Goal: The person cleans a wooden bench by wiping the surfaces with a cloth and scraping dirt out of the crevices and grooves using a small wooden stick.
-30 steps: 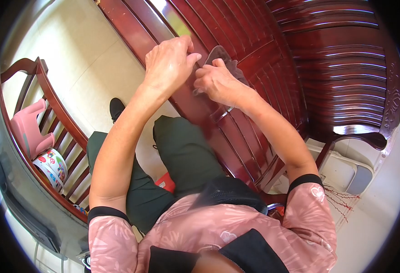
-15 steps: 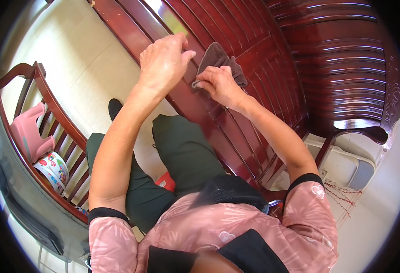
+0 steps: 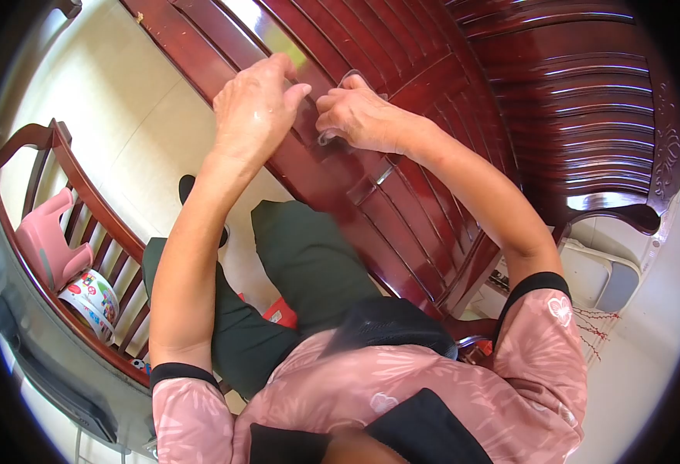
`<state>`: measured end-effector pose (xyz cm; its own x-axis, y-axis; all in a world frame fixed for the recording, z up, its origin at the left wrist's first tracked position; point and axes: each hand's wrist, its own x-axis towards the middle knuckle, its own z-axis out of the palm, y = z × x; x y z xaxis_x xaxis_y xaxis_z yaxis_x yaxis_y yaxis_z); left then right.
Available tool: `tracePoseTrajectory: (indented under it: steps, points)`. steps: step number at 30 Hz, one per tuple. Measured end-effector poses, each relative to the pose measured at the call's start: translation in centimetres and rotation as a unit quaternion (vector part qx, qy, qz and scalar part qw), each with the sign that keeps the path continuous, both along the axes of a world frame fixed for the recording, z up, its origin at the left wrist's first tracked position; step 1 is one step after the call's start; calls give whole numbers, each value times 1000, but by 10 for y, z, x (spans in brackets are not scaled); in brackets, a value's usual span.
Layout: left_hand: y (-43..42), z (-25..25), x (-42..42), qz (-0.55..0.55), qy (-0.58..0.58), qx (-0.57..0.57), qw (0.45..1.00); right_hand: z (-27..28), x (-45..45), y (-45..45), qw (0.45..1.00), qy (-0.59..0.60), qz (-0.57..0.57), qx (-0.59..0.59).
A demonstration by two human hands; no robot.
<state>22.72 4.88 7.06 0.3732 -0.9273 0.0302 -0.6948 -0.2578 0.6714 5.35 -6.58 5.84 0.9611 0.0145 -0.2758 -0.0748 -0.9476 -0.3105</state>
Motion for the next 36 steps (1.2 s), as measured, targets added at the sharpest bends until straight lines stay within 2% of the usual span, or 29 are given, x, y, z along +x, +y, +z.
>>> tracePoseTrajectory:
  steps: [2,6,9,13,16,19,23,25,26,29,36]
  points:
    - [-1,3,4,6,14,-10,1000,-4,-7,3,998,-14,-47,48]
    - [-6,5,6,11,18,-1,1000,-22,-20,20,988,-82,-73,108]
    - [-5,7,5,11,14,1,1000,-10,-18,7,999,-20,1,29]
    - [-5,8,8,22,32,-1,999,-2,-19,-24,999,-40,19,-21]
    - [-9,14,9,32,45,10,998,-7,-20,-10,995,-70,-42,50]
    - [-15,20,8,37,60,28,997,-19,-29,0,994,-62,-29,85]
    - [-16,16,6,30,53,15,998,-15,-49,-48,997,-74,-6,22]
    - [-16,16,6,32,50,10,998,-12,-60,-74,997,-29,1,-72]
    - [-17,15,7,33,48,8,998,-10,-64,-79,998,-3,-20,-62]
    - [-21,16,7,35,80,36,996,-8,-59,-52,991,-102,-86,21]
    - [-27,11,1,41,97,45,993,-32,-35,5,978,-61,-142,138]
